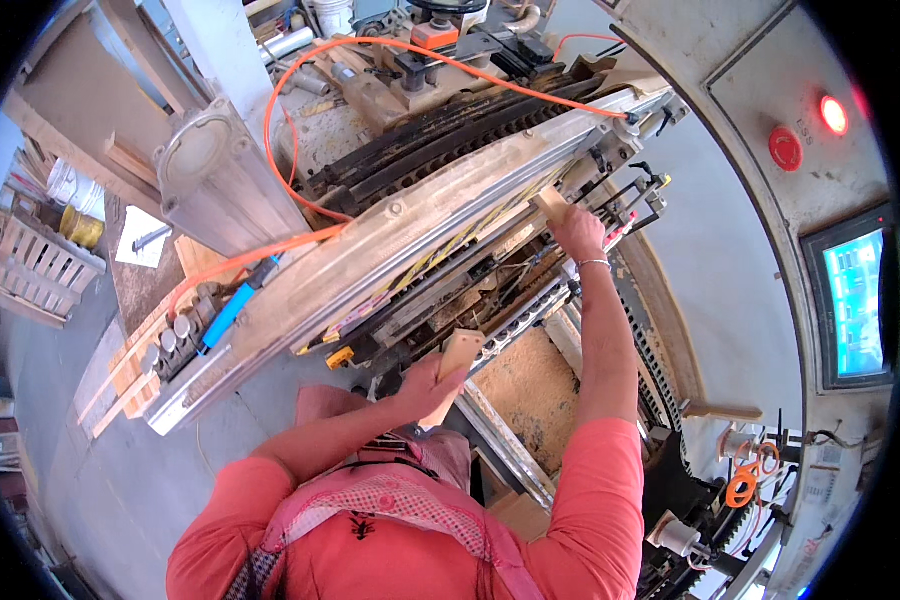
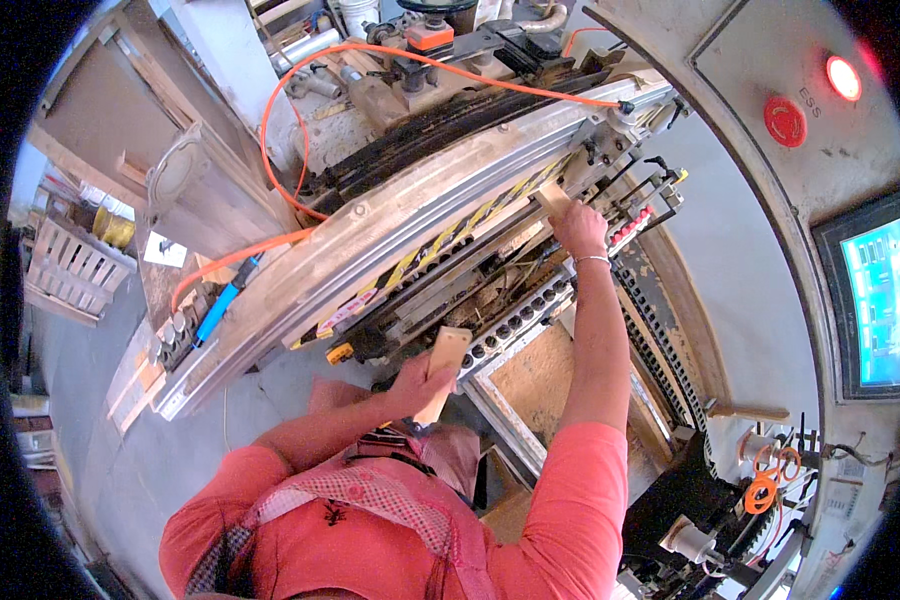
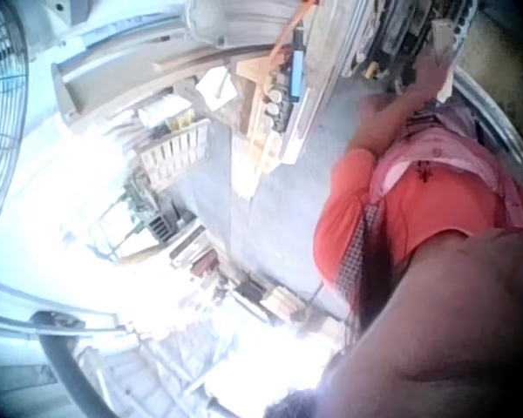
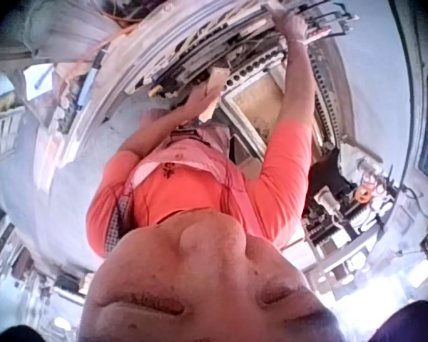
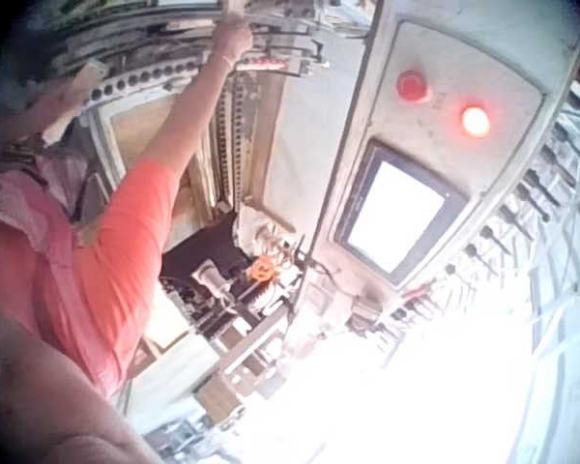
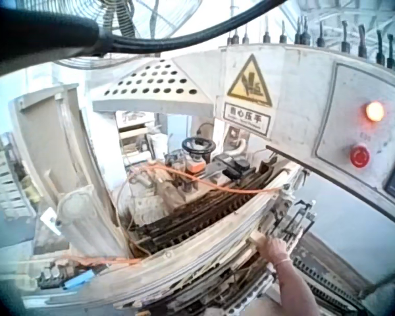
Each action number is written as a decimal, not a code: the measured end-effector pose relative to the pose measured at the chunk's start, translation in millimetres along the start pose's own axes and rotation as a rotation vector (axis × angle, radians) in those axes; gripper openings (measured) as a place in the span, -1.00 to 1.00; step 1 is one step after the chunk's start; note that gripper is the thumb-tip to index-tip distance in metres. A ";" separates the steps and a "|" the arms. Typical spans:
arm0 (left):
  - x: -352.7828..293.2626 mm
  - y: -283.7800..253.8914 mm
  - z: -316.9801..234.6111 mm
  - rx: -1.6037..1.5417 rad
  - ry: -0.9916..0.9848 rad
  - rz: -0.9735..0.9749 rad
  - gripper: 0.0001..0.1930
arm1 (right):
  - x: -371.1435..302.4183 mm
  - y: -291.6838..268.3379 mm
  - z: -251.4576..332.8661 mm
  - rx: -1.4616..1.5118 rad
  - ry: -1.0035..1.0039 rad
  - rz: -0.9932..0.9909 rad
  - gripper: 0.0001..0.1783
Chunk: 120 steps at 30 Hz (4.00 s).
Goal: The person repeatedly picks up small wooden blocks from a stack, places them into a woodworking machine, and retrieves them after processing. The person then places the processed blocks onto a nearby table.
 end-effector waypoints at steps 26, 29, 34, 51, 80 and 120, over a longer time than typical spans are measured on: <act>5.1 2.7 -5.9 0.155 0.188 0.009 -0.76 | 10.5 1.9 4.8 0.049 -0.072 0.068 -0.51; 5.2 2.0 -9.3 0.200 0.199 -0.013 -0.77 | 12.7 0.5 5.6 0.094 -0.059 0.070 -0.51; 5.2 2.8 -9.4 0.151 0.151 -0.008 -0.79 | 15.2 2.8 6.4 0.057 -0.121 0.098 -0.52; 2.2 2.8 -13.7 0.173 0.169 -0.048 -0.80 | 14.9 2.3 6.9 0.045 -0.115 0.094 -0.49; 3.4 2.4 -25.3 0.169 0.132 -0.006 -0.82 | 3.7 4.6 17.7 0.056 -0.119 0.081 -0.47; -231.2 -197.5 55.5 -0.213 -0.334 -1.061 -0.71 | 4.1 1.5 32.6 -0.090 -0.264 0.034 -0.49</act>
Point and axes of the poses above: each hand's wrist, its own x-axis towards the middle knuckle, its own y-axis out of the palm, z = x × y, the point moved 5 cm from there along x, towards the middle knuckle, and after that the axes turned 1 degree about -z, right-handed, at the moved point
